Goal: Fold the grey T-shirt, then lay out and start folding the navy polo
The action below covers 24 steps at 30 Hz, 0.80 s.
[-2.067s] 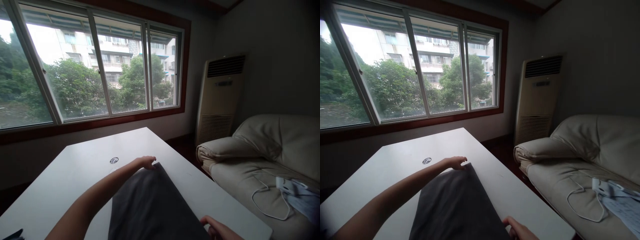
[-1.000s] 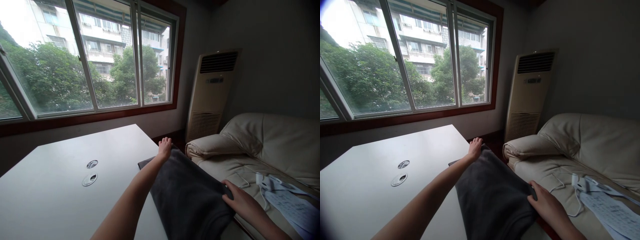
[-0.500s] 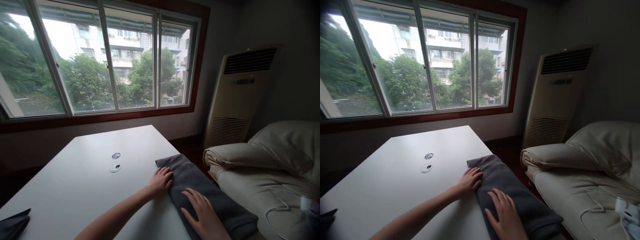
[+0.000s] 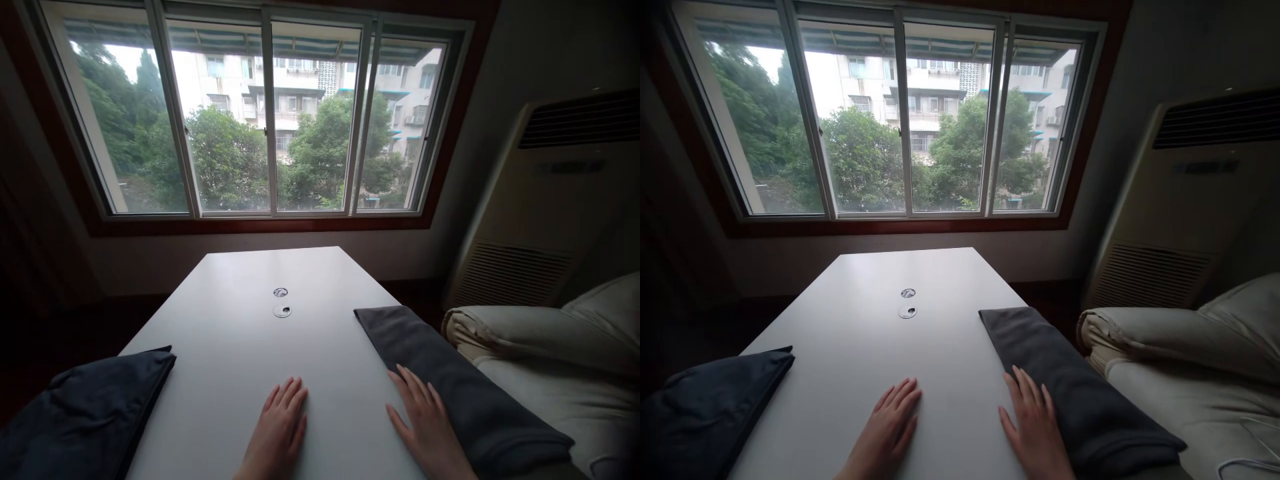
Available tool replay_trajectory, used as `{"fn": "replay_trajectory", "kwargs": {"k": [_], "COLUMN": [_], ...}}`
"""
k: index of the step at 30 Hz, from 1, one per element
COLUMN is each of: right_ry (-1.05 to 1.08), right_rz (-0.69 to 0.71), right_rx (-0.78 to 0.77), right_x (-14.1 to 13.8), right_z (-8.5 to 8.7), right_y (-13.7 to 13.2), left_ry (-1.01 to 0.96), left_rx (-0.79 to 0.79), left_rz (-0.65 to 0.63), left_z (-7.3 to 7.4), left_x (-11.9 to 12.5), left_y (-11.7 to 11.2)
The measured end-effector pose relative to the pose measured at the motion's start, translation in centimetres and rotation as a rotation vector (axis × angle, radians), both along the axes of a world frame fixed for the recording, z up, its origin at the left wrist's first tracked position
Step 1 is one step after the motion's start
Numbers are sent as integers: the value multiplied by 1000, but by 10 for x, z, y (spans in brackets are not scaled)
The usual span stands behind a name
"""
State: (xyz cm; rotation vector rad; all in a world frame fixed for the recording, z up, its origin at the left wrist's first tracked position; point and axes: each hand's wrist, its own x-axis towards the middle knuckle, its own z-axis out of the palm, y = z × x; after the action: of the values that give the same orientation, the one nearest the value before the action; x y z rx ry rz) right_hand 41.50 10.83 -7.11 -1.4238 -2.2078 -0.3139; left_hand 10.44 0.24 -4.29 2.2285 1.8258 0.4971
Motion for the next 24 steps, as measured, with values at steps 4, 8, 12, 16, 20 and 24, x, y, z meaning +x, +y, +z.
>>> {"fn": "replay_trajectory", "kwargs": {"k": [4, 8, 12, 16, 20, 24], "right_ry": [1, 7, -37, -79, -97, -106], "right_rz": [103, 239, 298, 232, 255, 270], "right_rx": [18, -69, -199, -334, -395, -402], "right_x": [-28, -57, -101, -143, -153, -146], "right_z": [14, 23, 18, 12, 13, 15], "right_y": [-14, -17, -5, 4, 0, -6], "left_ry": [5, 35, 98, 151, 150, 149], "left_rx": [72, 69, 12, -3, 14, 16], "left_rz": [-34, 17, 163, 270, 272, 261], "left_z": [-9, -5, 4, 4, 1, 0], "left_x": [-16, -36, -55, -64, -66, -67], "left_y": [-31, -44, -33, -14, -8, -9]}}
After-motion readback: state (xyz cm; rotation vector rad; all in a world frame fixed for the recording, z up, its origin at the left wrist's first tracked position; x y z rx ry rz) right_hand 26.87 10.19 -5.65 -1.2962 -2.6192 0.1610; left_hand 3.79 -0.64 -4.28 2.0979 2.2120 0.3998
